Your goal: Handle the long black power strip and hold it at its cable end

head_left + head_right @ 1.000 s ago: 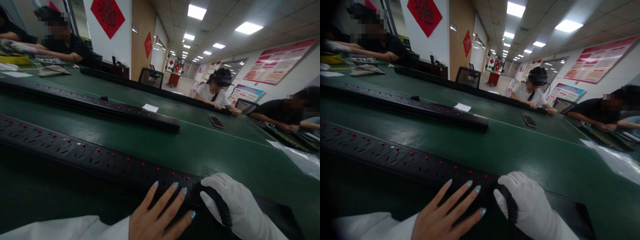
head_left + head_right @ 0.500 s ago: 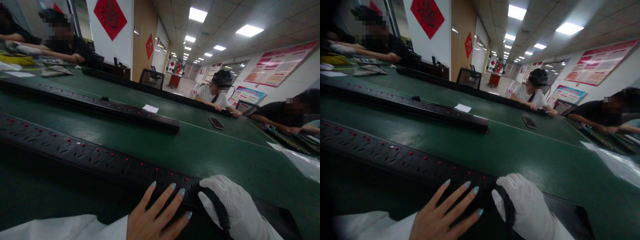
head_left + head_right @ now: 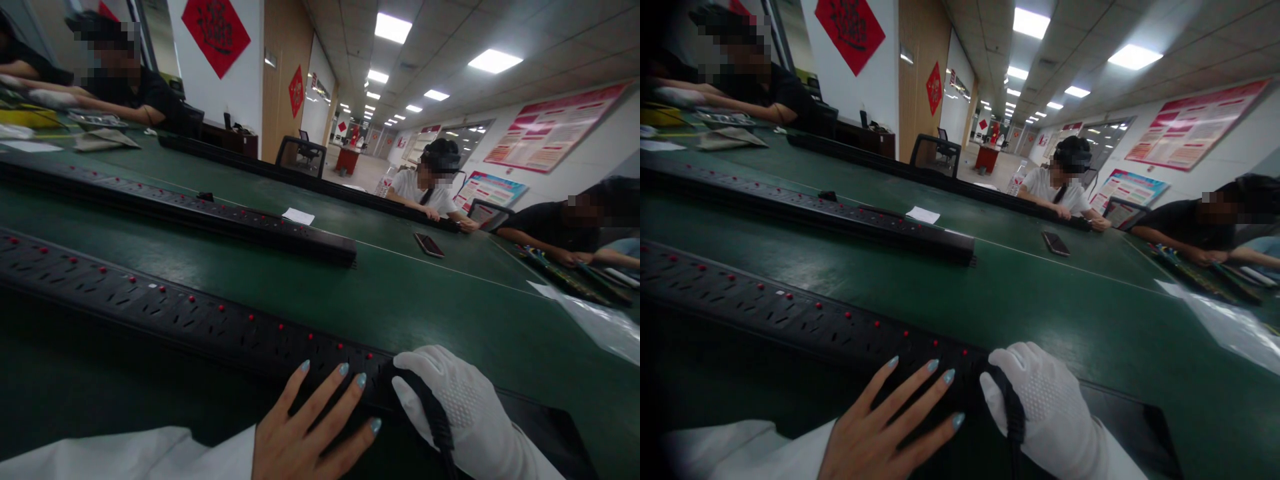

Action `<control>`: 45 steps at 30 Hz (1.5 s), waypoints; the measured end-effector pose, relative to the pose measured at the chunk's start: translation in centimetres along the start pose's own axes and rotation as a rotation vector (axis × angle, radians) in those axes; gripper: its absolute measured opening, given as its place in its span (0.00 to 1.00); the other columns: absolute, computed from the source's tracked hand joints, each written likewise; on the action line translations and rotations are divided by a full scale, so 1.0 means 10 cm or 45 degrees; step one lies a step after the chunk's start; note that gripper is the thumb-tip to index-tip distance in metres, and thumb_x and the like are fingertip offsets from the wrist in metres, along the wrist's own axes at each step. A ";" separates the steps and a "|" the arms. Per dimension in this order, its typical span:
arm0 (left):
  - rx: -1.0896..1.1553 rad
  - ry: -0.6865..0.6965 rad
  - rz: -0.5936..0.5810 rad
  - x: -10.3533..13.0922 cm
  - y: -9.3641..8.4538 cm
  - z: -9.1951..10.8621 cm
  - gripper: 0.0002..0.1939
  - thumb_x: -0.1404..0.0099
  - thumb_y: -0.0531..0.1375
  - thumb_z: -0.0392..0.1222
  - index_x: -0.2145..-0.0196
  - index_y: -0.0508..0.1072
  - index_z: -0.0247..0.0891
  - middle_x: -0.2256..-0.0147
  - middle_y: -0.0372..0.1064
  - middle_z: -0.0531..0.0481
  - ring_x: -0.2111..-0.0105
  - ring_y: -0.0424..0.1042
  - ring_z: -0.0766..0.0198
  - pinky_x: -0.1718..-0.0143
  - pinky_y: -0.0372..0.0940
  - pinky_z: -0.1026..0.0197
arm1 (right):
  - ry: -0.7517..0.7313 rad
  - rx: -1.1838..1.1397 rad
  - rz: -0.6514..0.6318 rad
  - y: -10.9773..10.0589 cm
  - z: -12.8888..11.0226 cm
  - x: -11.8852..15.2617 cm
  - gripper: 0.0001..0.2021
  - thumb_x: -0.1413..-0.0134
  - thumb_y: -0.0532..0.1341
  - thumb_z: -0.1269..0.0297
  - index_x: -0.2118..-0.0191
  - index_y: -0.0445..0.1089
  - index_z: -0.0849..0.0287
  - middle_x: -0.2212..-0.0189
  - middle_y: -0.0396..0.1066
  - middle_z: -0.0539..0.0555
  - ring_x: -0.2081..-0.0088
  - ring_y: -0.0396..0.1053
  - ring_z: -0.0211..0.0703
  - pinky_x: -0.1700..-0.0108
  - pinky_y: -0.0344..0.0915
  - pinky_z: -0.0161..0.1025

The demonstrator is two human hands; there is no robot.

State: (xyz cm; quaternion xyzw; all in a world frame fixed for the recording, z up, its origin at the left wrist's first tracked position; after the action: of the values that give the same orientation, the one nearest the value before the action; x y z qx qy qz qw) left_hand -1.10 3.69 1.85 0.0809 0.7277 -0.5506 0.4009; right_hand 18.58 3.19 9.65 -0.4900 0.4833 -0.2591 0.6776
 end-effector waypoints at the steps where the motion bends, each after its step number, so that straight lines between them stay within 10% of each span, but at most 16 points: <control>1: 0.001 0.003 -0.011 0.00 0.00 0.00 0.18 0.34 0.59 0.49 0.47 0.66 0.55 0.43 0.61 0.53 0.38 0.49 0.56 0.39 0.34 0.44 | -0.003 0.006 -0.002 0.00 0.00 -0.01 0.06 0.43 0.55 0.62 0.63 0.67 0.56 0.72 0.68 0.50 0.72 0.65 0.39 0.69 0.61 0.37; 26: -0.008 -0.134 -0.151 -0.10 -0.11 0.09 0.33 0.42 0.63 0.49 0.40 0.60 0.50 0.40 0.56 0.52 0.38 0.47 0.57 0.38 0.31 0.47 | -0.001 -0.084 0.007 0.06 -0.07 -0.02 0.07 0.46 0.53 0.68 0.68 0.67 0.58 0.73 0.64 0.52 0.71 0.60 0.38 0.68 0.54 0.36; 45: 0.062 -0.159 0.002 -0.04 0.02 0.06 0.20 0.34 0.57 0.46 0.44 0.65 0.50 0.43 0.61 0.48 0.37 0.46 0.56 0.40 0.37 0.46 | -0.061 -0.115 0.069 0.03 -0.06 -0.03 0.08 0.47 0.54 0.70 0.63 0.69 0.60 0.73 0.66 0.53 0.70 0.63 0.39 0.67 0.58 0.37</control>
State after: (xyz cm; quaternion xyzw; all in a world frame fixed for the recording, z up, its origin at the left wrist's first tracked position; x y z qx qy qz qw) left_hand -0.38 3.40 1.92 0.0569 0.6875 -0.5718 0.4439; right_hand 17.84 3.29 9.43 -0.5129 0.4910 -0.2068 0.6731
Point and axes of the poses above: each hand's wrist, its own x-axis away from the middle knuckle, its own y-axis out of the palm, z = x × y, the point moved 3 cm from there along -x, towards the middle knuckle
